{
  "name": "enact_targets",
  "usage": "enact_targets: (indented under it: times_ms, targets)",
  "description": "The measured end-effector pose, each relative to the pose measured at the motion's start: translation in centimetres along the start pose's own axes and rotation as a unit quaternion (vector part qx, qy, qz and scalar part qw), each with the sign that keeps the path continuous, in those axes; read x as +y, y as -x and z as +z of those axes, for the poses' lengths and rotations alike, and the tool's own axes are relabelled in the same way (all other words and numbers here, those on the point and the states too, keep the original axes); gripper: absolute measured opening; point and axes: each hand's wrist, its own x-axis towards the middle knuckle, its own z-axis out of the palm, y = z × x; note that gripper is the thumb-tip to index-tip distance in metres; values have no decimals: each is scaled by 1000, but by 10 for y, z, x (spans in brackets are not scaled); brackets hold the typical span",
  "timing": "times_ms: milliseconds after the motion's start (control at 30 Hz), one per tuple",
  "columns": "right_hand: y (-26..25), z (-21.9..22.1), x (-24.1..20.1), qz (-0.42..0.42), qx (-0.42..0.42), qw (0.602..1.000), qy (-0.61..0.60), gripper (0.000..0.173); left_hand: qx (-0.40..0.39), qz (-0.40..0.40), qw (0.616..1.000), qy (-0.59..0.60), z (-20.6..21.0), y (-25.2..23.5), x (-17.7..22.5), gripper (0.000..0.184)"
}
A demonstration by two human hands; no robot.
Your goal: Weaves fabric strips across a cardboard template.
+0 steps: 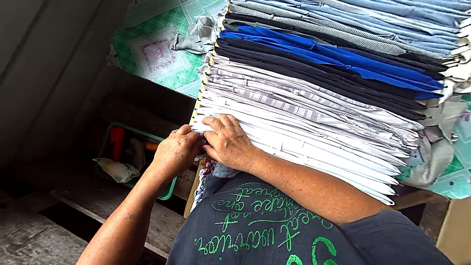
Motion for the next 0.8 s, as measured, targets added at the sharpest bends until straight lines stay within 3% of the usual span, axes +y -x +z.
enact_targets:
  times_ms: [133, 300, 567, 800]
  targets:
    - [-2, 11, -6, 38, 2, 999, -33, 16, 5, 2, 1000, 13, 2, 1, -3, 18]
    - [2, 7, -4, 13, 54, 992, -115, 12, 11, -5, 999, 32, 1, 1, -3, 21]
    - [54, -66, 25, 39, 100, 979, -172, 19, 17, -23, 999, 15, -1, 0, 2, 22]
    - [130, -138, 62, 143, 199, 966, -81, 13, 25, -39, 999, 21, 0, -1, 5, 22]
